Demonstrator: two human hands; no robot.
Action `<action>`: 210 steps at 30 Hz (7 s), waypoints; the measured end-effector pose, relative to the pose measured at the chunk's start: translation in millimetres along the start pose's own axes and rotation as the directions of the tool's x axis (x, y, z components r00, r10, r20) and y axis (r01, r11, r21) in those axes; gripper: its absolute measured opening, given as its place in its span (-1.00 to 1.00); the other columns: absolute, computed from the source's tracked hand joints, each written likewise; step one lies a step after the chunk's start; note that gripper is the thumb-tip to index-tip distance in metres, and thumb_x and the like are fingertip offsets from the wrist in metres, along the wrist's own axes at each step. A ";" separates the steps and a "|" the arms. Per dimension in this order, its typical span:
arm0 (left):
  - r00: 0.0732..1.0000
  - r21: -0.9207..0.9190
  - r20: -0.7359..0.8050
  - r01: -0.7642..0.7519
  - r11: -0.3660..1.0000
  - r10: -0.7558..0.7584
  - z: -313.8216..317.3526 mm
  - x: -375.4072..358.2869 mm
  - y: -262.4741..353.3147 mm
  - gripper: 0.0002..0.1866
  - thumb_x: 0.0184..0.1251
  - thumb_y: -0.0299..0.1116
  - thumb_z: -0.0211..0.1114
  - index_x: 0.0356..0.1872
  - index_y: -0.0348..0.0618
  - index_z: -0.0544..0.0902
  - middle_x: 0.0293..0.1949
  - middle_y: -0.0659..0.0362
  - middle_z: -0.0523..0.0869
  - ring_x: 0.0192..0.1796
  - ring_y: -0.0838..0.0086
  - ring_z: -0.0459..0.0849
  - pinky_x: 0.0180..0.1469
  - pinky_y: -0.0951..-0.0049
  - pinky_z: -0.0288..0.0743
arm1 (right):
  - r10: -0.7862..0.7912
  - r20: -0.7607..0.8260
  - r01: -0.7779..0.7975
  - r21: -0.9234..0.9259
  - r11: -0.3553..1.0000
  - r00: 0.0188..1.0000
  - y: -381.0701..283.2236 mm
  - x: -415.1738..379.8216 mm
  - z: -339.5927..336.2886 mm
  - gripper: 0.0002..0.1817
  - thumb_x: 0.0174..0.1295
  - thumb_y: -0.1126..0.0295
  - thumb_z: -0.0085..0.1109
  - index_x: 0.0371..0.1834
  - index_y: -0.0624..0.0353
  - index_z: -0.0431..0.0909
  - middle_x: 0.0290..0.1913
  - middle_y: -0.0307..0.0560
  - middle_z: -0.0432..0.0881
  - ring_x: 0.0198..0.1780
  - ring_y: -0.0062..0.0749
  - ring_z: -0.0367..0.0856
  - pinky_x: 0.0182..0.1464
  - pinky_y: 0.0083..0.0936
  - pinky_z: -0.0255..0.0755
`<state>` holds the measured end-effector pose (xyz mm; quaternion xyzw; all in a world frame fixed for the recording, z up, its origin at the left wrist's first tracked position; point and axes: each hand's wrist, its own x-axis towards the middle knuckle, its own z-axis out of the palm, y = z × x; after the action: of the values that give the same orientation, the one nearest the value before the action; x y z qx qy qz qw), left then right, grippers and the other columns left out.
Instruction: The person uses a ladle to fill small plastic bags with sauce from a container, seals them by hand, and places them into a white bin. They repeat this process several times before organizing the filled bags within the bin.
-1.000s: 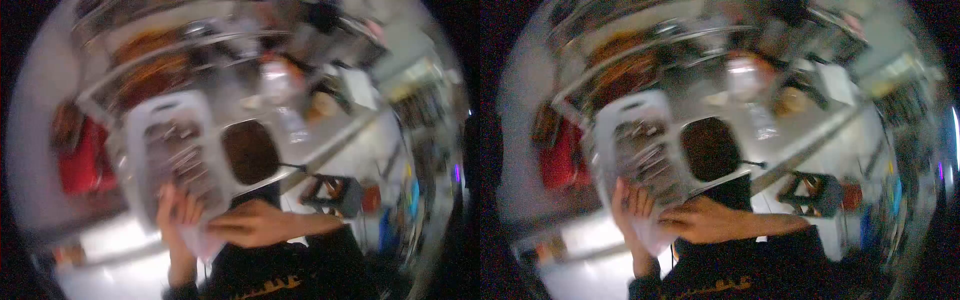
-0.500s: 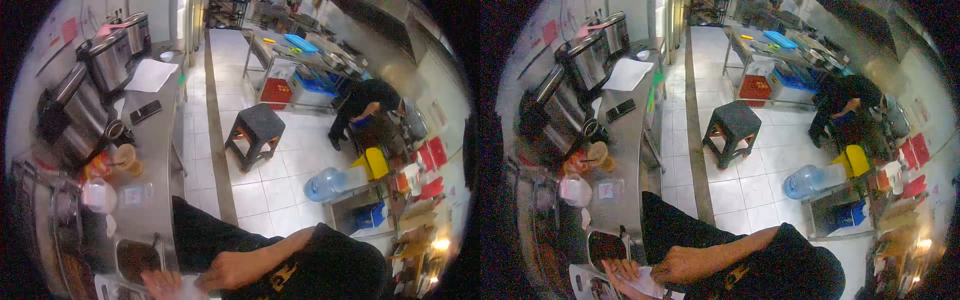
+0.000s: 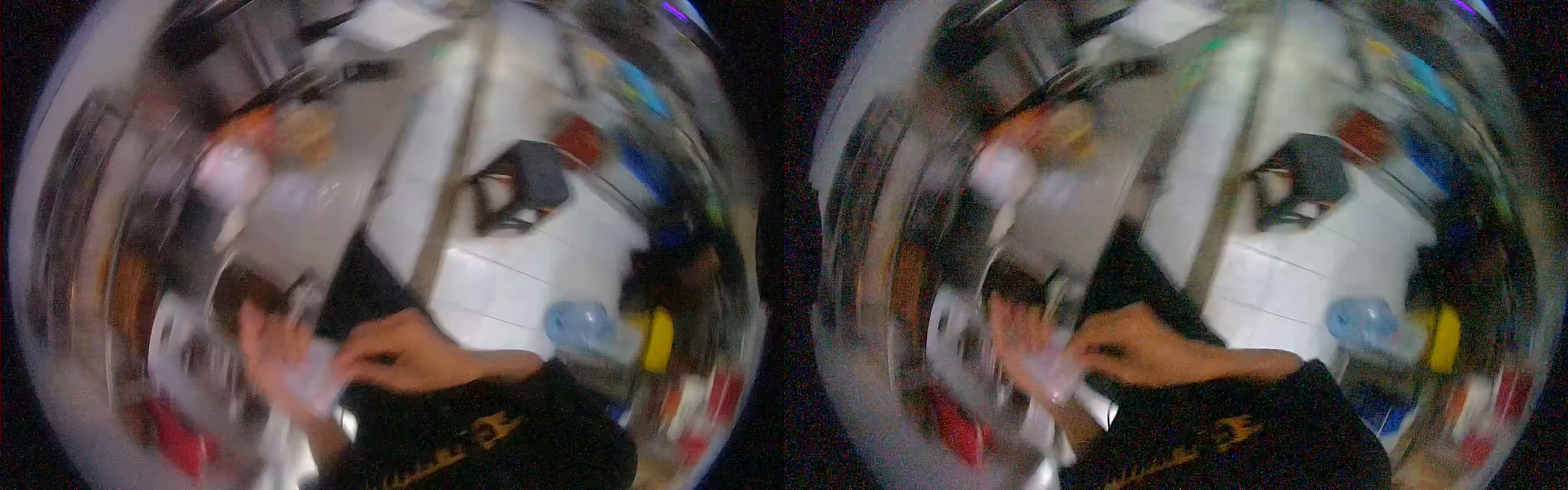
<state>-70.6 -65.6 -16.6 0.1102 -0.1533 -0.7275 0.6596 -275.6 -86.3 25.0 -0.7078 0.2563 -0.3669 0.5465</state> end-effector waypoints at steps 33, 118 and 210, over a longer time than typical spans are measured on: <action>0.727 0.996 -0.032 -0.037 0.085 0.686 30.7 -55.7 23.6 -0.76 0.07 -0.53 0.48 -0.20 -0.28 0.70 -0.39 0.06 0.72 -0.38 0.45 0.71 -0.35 0.51 0.53 | 0.015 0.234 -0.048 0.134 0.990 0.972 28.8 91.5 62.2 -0.82 0.05 0.52 0.42 -0.34 0.23 0.57 -0.19 -0.05 0.54 -0.28 -0.53 0.60 -0.29 -0.68 0.52; 0.773 0.757 -0.009 0.420 -0.501 0.634 31.5 -59.9 10.0 -0.88 0.17 -0.44 0.28 -0.41 -0.16 0.48 -0.51 0.05 0.55 -0.57 0.17 0.57 -0.53 0.22 0.42 | -0.475 0.081 0.448 -0.503 0.739 0.876 56.8 70.6 64.5 -0.85 -0.04 0.47 0.38 -0.47 0.17 0.55 -0.02 0.07 0.62 -0.25 -0.32 0.70 -0.37 -0.52 0.60; 0.868 0.951 -0.292 0.216 0.223 0.402 19.5 -113.9 26.9 -0.33 -0.06 -0.27 0.59 0.14 -0.18 0.55 0.04 0.00 0.65 0.04 0.31 0.67 0.00 0.40 0.57 | -0.013 0.276 0.222 -0.742 0.632 0.961 80.8 139.1 70.3 -0.88 0.20 0.39 0.18 -0.24 0.15 0.63 -0.30 0.00 0.63 -0.29 0.00 0.64 -0.23 -0.20 0.49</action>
<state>-40.8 46.8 6.6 0.6625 -0.4072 -0.3752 0.5045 -132.9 -173.4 -28.8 -0.9270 0.2712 -0.1688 0.1966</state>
